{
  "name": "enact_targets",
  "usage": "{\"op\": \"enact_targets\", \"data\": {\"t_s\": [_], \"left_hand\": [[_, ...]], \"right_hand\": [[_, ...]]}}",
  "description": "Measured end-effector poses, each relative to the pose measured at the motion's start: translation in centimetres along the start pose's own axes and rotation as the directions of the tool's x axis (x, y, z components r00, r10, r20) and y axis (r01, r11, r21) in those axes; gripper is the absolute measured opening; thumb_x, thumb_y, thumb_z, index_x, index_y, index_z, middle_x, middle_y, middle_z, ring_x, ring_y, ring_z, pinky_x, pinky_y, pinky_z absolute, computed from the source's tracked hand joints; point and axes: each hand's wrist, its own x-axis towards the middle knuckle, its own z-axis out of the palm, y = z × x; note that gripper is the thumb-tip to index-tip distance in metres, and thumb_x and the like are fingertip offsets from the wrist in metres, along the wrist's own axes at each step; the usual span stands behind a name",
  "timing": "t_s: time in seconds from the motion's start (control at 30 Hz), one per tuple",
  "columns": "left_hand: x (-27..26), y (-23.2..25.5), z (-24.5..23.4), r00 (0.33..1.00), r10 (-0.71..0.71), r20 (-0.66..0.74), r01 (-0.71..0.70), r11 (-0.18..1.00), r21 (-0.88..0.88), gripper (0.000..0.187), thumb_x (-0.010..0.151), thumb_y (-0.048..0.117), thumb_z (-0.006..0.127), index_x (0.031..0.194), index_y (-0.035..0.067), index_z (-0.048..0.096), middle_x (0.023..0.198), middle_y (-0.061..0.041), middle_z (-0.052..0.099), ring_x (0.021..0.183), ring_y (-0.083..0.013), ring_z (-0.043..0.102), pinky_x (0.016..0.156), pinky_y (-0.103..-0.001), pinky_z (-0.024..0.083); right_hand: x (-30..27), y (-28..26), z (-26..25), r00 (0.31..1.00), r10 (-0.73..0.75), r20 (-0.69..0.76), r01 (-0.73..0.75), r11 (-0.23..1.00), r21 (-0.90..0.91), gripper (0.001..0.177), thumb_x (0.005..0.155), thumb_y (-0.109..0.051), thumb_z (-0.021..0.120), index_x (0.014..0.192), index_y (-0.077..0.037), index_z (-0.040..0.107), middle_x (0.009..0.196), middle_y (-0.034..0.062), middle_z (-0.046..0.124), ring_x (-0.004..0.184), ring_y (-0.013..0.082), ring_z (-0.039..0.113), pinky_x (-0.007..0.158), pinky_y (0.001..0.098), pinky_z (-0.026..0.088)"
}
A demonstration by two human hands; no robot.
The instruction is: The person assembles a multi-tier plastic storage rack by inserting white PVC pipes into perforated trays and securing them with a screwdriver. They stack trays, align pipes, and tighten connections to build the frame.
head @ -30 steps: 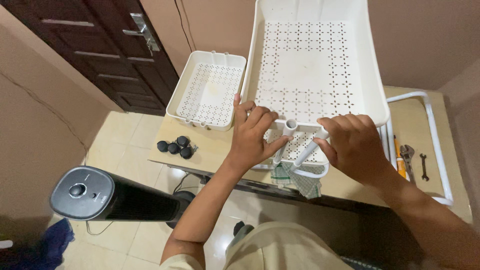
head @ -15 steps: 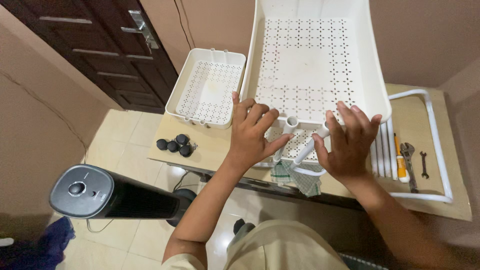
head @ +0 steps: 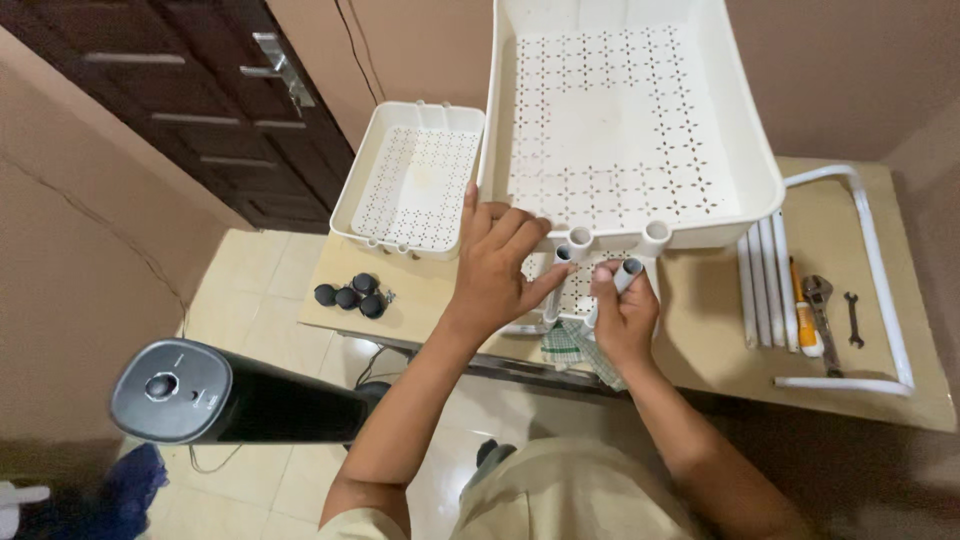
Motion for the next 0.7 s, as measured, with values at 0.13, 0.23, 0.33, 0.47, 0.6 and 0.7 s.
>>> {"op": "enact_targets", "data": {"t_s": [0.13, 0.23, 0.33, 0.47, 0.6, 0.7], "left_hand": [[0.3, -0.1, -0.5, 1.0, -0.002, -0.01, 0.002, 1.0, 0.017, 0.053, 0.074, 0.042, 0.089, 0.107, 0.007, 0.069, 0.101, -0.006, 0.062, 0.109, -0.0334, 0.055, 0.126, -0.066, 0.017], [1.0, -0.2, -1.0, 1.0, 0.017, 0.016, -0.018, 0.997, 0.073, 0.055, 0.073, 0.048, 0.089, 0.101, 0.006, 0.067, 0.098, -0.007, 0.061, 0.108, -0.0341, 0.055, 0.125, -0.066, 0.016], [1.5, 0.0, -1.9, 0.997, 0.048, 0.061, -0.056, 0.989, 0.138, 0.055, 0.075, 0.052, 0.087, 0.097, 0.006, 0.066, 0.098, -0.007, 0.061, 0.109, -0.0334, 0.056, 0.125, -0.068, 0.014], [2.7, 0.9, -3.0, 0.983, 0.092, 0.159, -0.13, 0.961, 0.244, 0.059, 0.075, 0.054, 0.085, 0.105, 0.006, 0.066, 0.106, -0.008, 0.061, 0.116, -0.0337, 0.056, 0.125, -0.067, 0.013], [4.6, 2.9, -2.7, 0.946, 0.138, 0.293, -0.193, 0.967, 0.168, 0.078, 0.07, 0.049, 0.083, 0.126, 0.0, 0.058, 0.122, -0.014, 0.058, 0.122, -0.036, 0.055, 0.123, -0.061, 0.02], [6.0, 4.3, -0.7, 0.892, 0.231, 0.389, -0.268, 0.963, 0.042, 0.082, 0.07, 0.037, 0.081, 0.137, -0.001, 0.052, 0.133, -0.018, 0.056, 0.124, -0.0378, 0.056, 0.116, -0.052, 0.034]], "right_hand": [[-0.1, 1.2, -0.9, 0.999, -0.007, 0.034, 0.008, 0.999, -0.048, 0.018, 0.107, -0.022, 0.062, 0.102, -0.005, 0.058, 0.081, -0.0044, 0.056, 0.072, 0.0029, 0.048, 0.065, 0.0222, 0.042], [0.4, 1.4, -1.3, 0.995, 0.007, 0.103, -0.001, 0.999, -0.053, 0.019, 0.106, -0.025, 0.062, 0.1, -0.007, 0.059, 0.079, -0.0056, 0.055, 0.071, 0.0021, 0.047, 0.064, 0.0221, 0.041], [1.0, 1.5, -1.8, 0.98, 0.046, 0.194, -0.038, 0.998, -0.043, 0.022, 0.104, -0.026, 0.064, 0.095, -0.007, 0.059, 0.076, -0.006, 0.054, 0.07, 0.0021, 0.047, 0.063, 0.0221, 0.04], [1.3, 1.9, -2.1, 0.969, 0.004, 0.246, 0.017, 0.996, -0.087, 0.027, 0.105, -0.028, 0.065, 0.09, -0.008, 0.056, 0.073, -0.0066, 0.049, 0.069, 0.0028, 0.043, 0.062, 0.0223, 0.038], [1.6, 2.5, -1.9, 0.971, 0.035, 0.235, -0.049, 0.997, 0.055, 0.022, 0.104, -0.026, 0.064, 0.096, -0.007, 0.057, 0.082, -0.0041, 0.057, 0.076, 0.0048, 0.051, 0.069, 0.0239, 0.046], [2.2, 2.6, -1.5, 0.967, 0.018, 0.254, -0.09, 0.957, 0.275, 0.019, 0.103, -0.023, 0.062, 0.105, -0.006, 0.055, 0.096, -0.0027, 0.06, 0.087, 0.0061, 0.058, 0.079, 0.0251, 0.053]]}}
